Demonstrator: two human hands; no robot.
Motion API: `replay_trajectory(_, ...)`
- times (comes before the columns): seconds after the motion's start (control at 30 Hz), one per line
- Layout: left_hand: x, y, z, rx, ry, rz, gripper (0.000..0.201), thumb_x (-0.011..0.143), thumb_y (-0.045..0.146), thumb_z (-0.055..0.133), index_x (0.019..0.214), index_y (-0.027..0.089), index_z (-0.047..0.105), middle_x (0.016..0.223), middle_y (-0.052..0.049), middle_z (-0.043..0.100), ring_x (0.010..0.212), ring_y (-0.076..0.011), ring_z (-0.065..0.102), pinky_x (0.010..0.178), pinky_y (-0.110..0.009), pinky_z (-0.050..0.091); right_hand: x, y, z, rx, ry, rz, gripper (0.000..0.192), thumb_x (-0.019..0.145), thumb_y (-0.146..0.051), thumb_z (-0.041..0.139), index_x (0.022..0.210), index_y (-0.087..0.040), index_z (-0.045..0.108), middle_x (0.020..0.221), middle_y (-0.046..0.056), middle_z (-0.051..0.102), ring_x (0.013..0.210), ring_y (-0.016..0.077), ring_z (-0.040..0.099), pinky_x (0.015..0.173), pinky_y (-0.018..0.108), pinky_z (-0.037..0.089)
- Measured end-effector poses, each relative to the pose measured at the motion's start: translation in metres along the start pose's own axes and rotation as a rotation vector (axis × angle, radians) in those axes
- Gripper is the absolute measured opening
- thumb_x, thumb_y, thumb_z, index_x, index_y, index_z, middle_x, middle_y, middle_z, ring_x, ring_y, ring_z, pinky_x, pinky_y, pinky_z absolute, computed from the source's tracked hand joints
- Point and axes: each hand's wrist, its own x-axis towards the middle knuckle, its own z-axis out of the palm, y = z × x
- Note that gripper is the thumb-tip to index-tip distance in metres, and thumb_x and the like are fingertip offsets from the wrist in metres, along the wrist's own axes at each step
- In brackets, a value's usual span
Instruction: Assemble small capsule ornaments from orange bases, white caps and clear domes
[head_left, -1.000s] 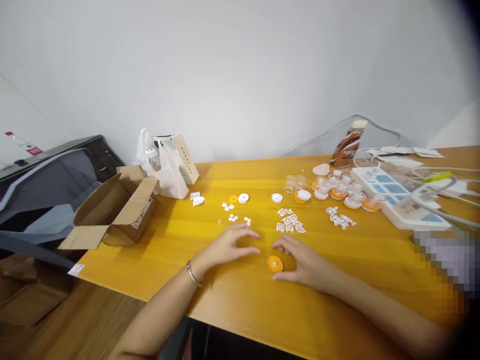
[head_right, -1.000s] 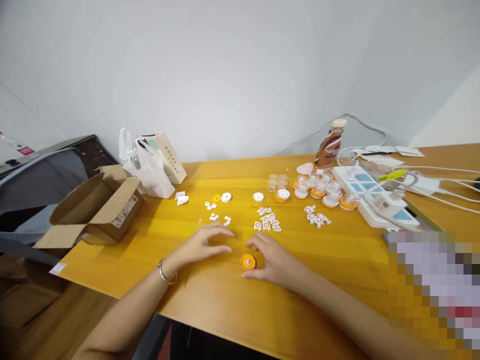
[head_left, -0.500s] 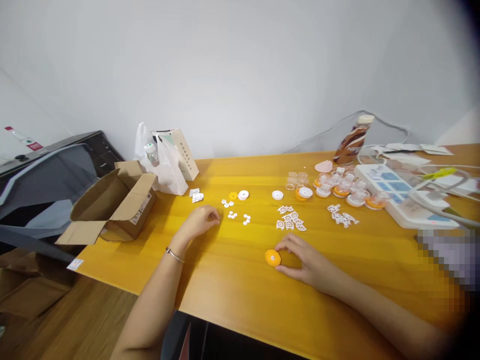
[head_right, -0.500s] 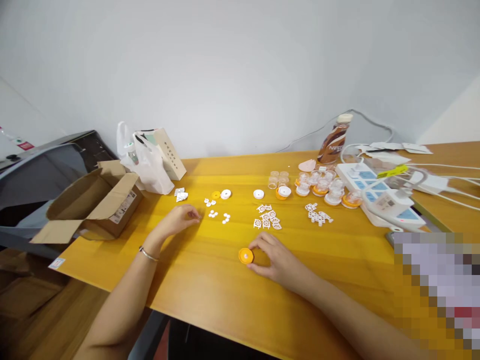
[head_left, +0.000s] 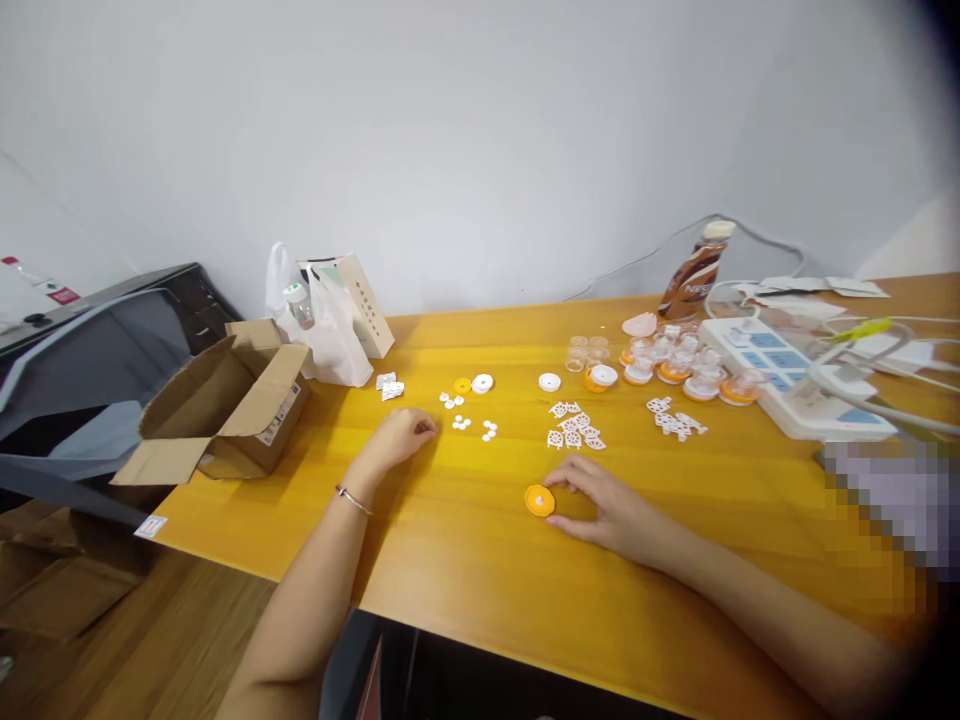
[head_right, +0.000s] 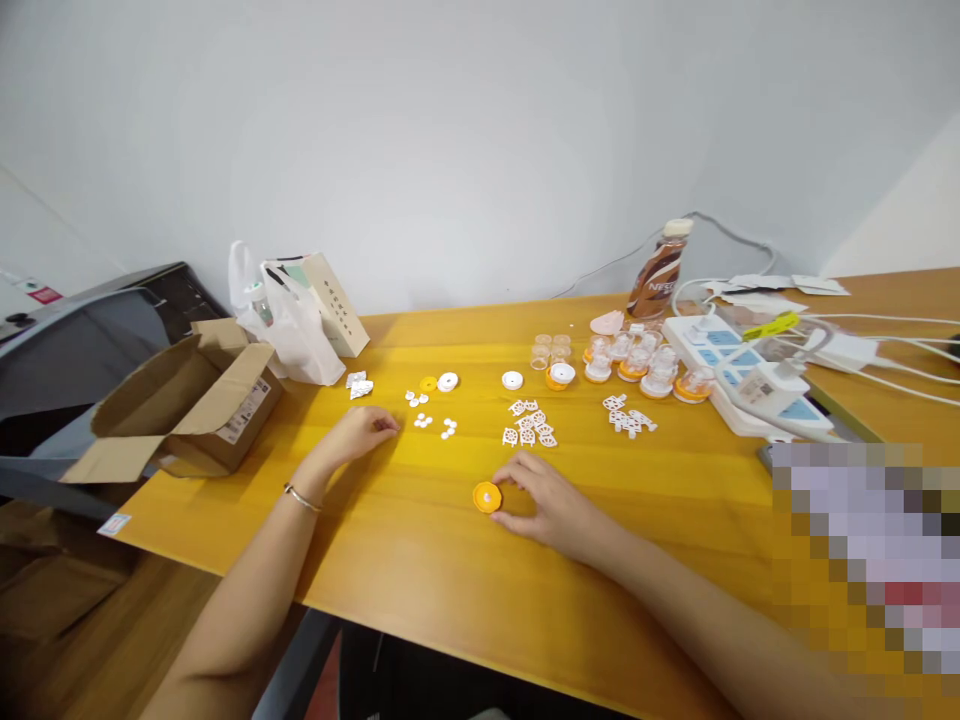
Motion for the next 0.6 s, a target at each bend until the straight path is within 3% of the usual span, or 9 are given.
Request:
replay_trajectory(0.13,-0.004,0.011,0.0,-0.023,0.041,0.019,0.013,0.071,0.02,0.054,0.069,0.014,0.064,0.072,-0.004,0.066,0.068,-0.017,0.059,0.067,-0.026,0.043,0.001,-0.003,-0.001,0.028,0.068,0.025,0.024,0.075,-0.036,0.059,0.094,-0.021,0.055,0.087,0.005,0.057,0.078,0.0177,0.055,0.073,0.032,0.047)
replay_trajectory(0.23,-0.011,0.037,0.011,-0.104,0.068,0.078,0.015,0.078,0.022,0.049,0.078,0.015,0.062,0.083,-0.003,0.066,0.077,-0.015,0.058,0.074,-0.024,0.043,0.003,-0.007,0.0,0.085,0.176,0.061,0.021,0.078,-0.037,0.056,0.091,-0.02,0.055,0.08,0.004,0.058,0.073,0.0168,0.055,0.068,0.031,0.047)
replay_trajectory(0.33,-0.021,0.074,0.033,-0.429,0.038,0.202,0.015,0.082,0.024,0.047,0.079,0.014,0.059,0.079,-0.003,0.063,0.076,-0.0128,0.056,0.073,-0.022,0.043,0.004,-0.012,0.004,0.164,0.261,0.101,0.016,0.079,-0.035,0.053,0.085,-0.02,0.058,0.074,0.002,0.059,0.067,0.0151,0.055,0.063,0.029,0.046)
replay_trajectory(0.43,-0.03,0.104,0.053,-0.637,0.016,0.173,0.013,0.081,0.025,0.05,0.078,0.014,0.057,0.076,-0.002,0.06,0.07,-0.0109,0.053,0.066,-0.021,0.041,0.005,-0.017,0.008,0.239,0.253,0.165,0.015,0.079,-0.033,0.053,0.08,-0.02,0.06,0.069,0.001,0.06,0.061,0.0134,0.054,0.058,0.026,0.045)
replay_trajectory(0.6,-0.038,0.121,0.063,-0.785,0.021,0.14,0.015,0.081,0.026,0.051,0.076,0.013,0.055,0.074,-0.002,0.058,0.069,-0.0106,0.053,0.066,-0.021,0.041,0.004,-0.023,0.012,0.335,0.265,0.22,0.015,0.077,-0.033,0.055,0.077,-0.02,0.062,0.069,0.0,0.063,0.063,0.0135,0.056,0.06,0.025,0.045)
